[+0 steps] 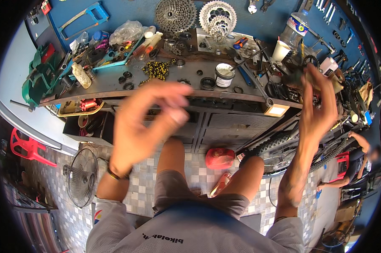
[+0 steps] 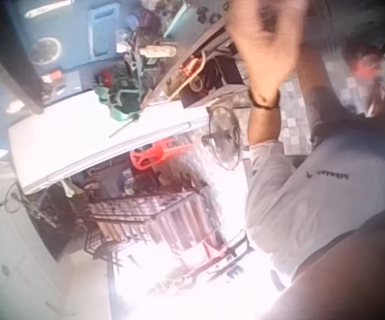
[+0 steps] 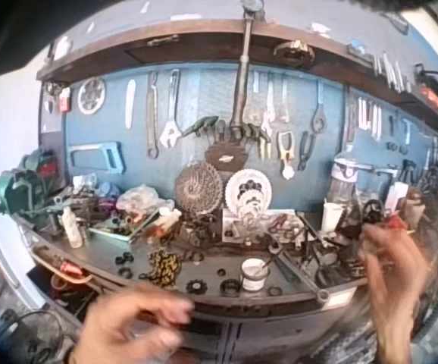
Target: The person adjusts the handlebar grip and brake lever on a bicycle, then moves to a workbench to clean a small metal ring with a cloth. The person uses a hammer to tap the ring and continues wiping it.
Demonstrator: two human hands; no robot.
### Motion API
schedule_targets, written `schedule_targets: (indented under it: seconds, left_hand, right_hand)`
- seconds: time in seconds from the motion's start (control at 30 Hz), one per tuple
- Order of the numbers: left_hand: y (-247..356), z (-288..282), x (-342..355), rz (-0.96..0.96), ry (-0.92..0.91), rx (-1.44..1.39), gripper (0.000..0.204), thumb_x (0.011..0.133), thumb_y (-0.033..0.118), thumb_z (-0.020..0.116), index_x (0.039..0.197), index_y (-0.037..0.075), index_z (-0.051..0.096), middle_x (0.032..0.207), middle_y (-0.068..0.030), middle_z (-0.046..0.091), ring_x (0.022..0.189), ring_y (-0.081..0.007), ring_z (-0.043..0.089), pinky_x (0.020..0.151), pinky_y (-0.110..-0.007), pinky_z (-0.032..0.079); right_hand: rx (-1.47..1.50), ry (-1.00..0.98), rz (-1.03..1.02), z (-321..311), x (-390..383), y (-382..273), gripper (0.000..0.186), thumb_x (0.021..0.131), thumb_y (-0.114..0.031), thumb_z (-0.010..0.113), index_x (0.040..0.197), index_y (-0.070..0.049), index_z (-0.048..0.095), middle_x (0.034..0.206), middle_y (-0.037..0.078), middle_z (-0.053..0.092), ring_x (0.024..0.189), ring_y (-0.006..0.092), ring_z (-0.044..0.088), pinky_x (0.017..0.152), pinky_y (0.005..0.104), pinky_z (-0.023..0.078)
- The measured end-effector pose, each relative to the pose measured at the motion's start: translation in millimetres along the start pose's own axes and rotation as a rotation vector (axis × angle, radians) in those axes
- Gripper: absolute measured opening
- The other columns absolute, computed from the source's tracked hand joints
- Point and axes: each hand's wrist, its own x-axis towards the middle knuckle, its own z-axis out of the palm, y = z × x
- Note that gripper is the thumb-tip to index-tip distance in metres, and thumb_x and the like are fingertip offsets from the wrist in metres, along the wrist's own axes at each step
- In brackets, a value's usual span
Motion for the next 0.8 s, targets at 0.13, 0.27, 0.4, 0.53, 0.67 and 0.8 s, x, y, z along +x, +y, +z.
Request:
schedule_targets:
  seconds: [0.13,0.27,0.4,0.53,0.67,0.8]
  left_hand:
    - [10.4,68.4,-23.5,0.131,-0.173,0.147,0.076,0.084,0.029,0.087,0.148,0.004,0.054,0.138,-0.0184,0.060,0.127,-0.0367,0.058,0.111,-0.047,0.043]
    - [-4.1,83.2,-58.5,0.056,-0.214,0.032,0.064,0.089,0.019,0.083,0.145,0.003,0.056,0.128,-0.0160,0.065,0.113,-0.0302,0.067,0.099,-0.037,0.053]
    - [-31.3,72.0,-105.8,-0.540,-0.135,-0.434,0.044,0.096,0.007,0.074,0.137,0.000,0.060,0.117,-0.0104,0.070,0.101,-0.0199,0.072,0.092,-0.030,0.057]
    - [-59.0,56.3,-142.4,-0.657,0.111,-0.466,0.046,0.099,-0.005,0.062,0.142,0.001,0.048,0.112,-0.0142,0.071,0.103,-0.0232,0.072,0.094,-0.035,0.057]
    - [-70.1,42.5,-170.3,-0.757,0.219,-0.465,0.044,0.099,-0.008,0.060,0.141,-0.001,0.047,0.113,-0.0163,0.070,0.103,-0.0257,0.073,0.096,-0.036,0.057]
    - [-74.9,38.0,-184.0,-0.751,0.254,-0.467,0.043,0.099,-0.008,0.058,0.141,-0.002,0.048,0.111,-0.0153,0.071,0.104,-0.0233,0.072,0.097,-0.035,0.056]
  right_hand:
    - [0.272,-0.232,-0.170,-46.7,-31.3,-105.6,0.023,0.087,-0.004,0.080,0.107,0.006,0.076,0.101,0.017,0.077,0.091,0.0279,0.073,0.081,0.0372,0.057]
    - [0.642,-0.467,-0.139,-21.7,-40.1,-124.8,0.025,0.089,-0.010,0.077,0.110,0.003,0.075,0.107,0.016,0.076,0.089,0.0282,0.071,0.076,0.0373,0.056]
    - [0.475,-0.489,0.057,33.5,-27.7,-92.6,0.032,0.087,-0.004,0.073,0.119,-0.001,0.072,0.114,0.016,0.072,0.101,0.0368,0.067,0.090,0.0439,0.053]
    - [0.302,-0.656,-0.398,90.5,-1.3,-62.4,0.046,0.080,0.003,0.068,0.125,-0.005,0.069,0.121,0.012,0.070,0.116,0.0321,0.060,0.099,0.0429,0.047]
    - [0.181,-0.746,-0.659,124.1,7.5,-57.0,0.044,0.080,0.001,0.068,0.123,-0.007,0.071,0.121,0.010,0.070,0.117,0.0288,0.060,0.105,0.0413,0.042]
    - [0.155,-0.890,-0.769,139.4,24.8,-55.2,0.037,0.080,-0.002,0.070,0.117,-0.006,0.070,0.118,0.011,0.069,0.115,0.0285,0.061,0.104,0.0424,0.044]
